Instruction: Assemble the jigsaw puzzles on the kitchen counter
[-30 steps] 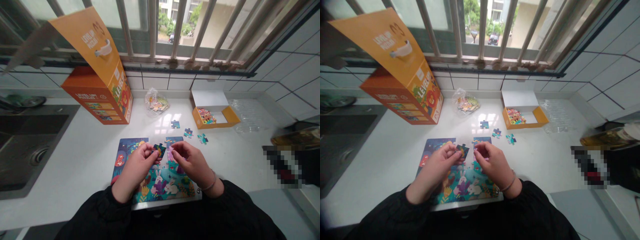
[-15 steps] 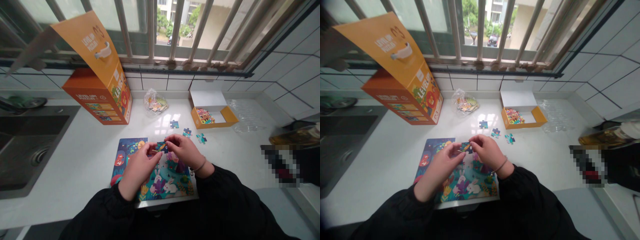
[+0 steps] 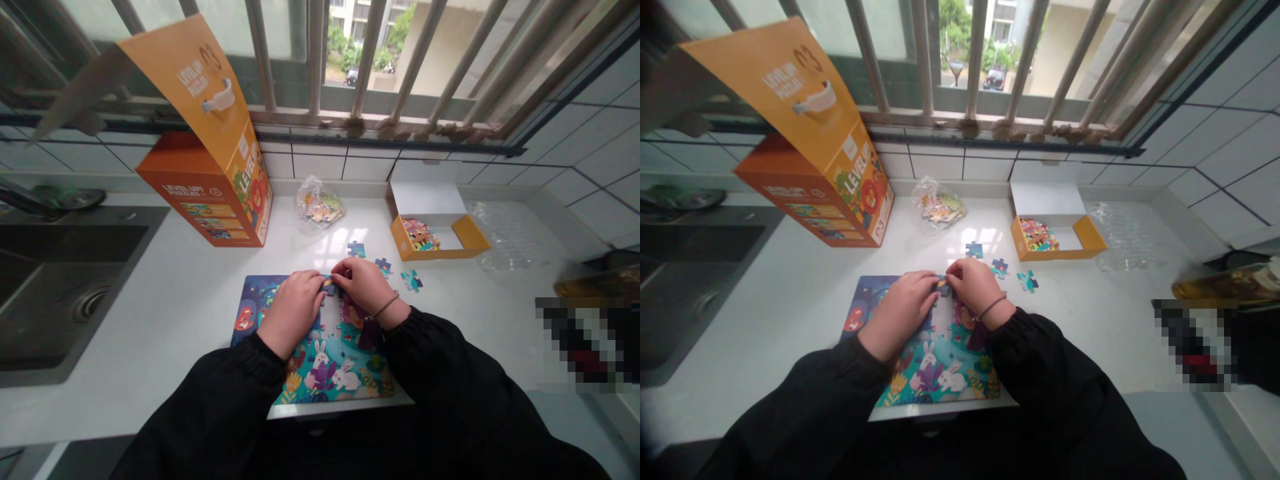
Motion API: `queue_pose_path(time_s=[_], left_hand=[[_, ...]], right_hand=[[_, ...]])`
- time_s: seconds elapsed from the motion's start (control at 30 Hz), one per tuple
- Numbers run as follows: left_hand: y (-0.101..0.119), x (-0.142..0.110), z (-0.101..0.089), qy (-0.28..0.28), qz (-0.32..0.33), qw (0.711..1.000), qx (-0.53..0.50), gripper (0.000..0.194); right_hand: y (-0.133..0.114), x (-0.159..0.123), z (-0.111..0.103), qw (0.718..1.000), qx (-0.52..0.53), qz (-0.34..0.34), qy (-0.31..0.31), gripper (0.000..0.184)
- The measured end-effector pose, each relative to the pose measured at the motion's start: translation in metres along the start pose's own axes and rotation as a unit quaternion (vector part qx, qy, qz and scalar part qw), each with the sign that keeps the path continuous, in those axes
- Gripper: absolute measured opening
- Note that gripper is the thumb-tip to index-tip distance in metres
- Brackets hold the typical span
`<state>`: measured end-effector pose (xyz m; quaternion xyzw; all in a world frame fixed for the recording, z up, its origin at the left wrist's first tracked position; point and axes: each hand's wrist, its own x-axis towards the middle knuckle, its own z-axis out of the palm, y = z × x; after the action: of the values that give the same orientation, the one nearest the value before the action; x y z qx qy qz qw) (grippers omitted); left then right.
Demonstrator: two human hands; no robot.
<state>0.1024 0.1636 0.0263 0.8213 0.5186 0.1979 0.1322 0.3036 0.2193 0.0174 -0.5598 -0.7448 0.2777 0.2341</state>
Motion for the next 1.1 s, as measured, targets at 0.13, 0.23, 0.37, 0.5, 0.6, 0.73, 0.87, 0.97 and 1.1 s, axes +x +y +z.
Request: queue_pose_path(time_s=[0.13,0.23,0.37,0.5,0.6,0.73,0.87,0.97,1.1], left_hand=[[-0.001,0.002,0.004,0.004,-0.006,1.000,0.012,0.020],[0.000,0.002,0.005,0.005,-0.010,1.000,0.018,0.017],[0.000,0.003,0.006,0.008,-0.013,1.000,0.021,0.013],[-0.001,0.004,0.007,0.007,-0.001,1.000,0.015,0.015],[-0.001,0.004,0.007,0.003,0.011,1.000,0.012,0.015],[-0.001,0.003,0.007,0.004,0.011,1.000,0.022,0.017],[-0.001,0.004,0.007,0.008,0.007,0.999,0.036,0.017],[-0.001,0.004,0.007,0.010,0.004,0.999,0.045,0.016],[0.000,0.003,0.007,0.005,0.007,0.999,0.051,0.015]], right_hand=[[0.005,-0.004,-0.005,0.999,-0.035,-0.020,0.032,0.006],[0.008,-0.012,-0.012,0.998,-0.044,-0.039,0.033,0.009],[0.013,-0.025,-0.013,0.995,-0.049,-0.082,0.013,0.013],[0.017,-0.032,-0.009,0.992,-0.049,-0.113,0.014,0.016],[0.017,-0.034,-0.007,0.991,-0.046,-0.122,0.020,0.018],[0.017,-0.035,-0.005,0.988,-0.063,-0.137,0.024,0.024],[0.021,-0.034,-0.001,0.984,-0.087,-0.152,0.031,0.036],[0.026,-0.033,0.002,0.981,-0.110,-0.158,0.032,0.036],[0.027,-0.033,0.004,0.978,-0.130,-0.164,0.028,0.032]])
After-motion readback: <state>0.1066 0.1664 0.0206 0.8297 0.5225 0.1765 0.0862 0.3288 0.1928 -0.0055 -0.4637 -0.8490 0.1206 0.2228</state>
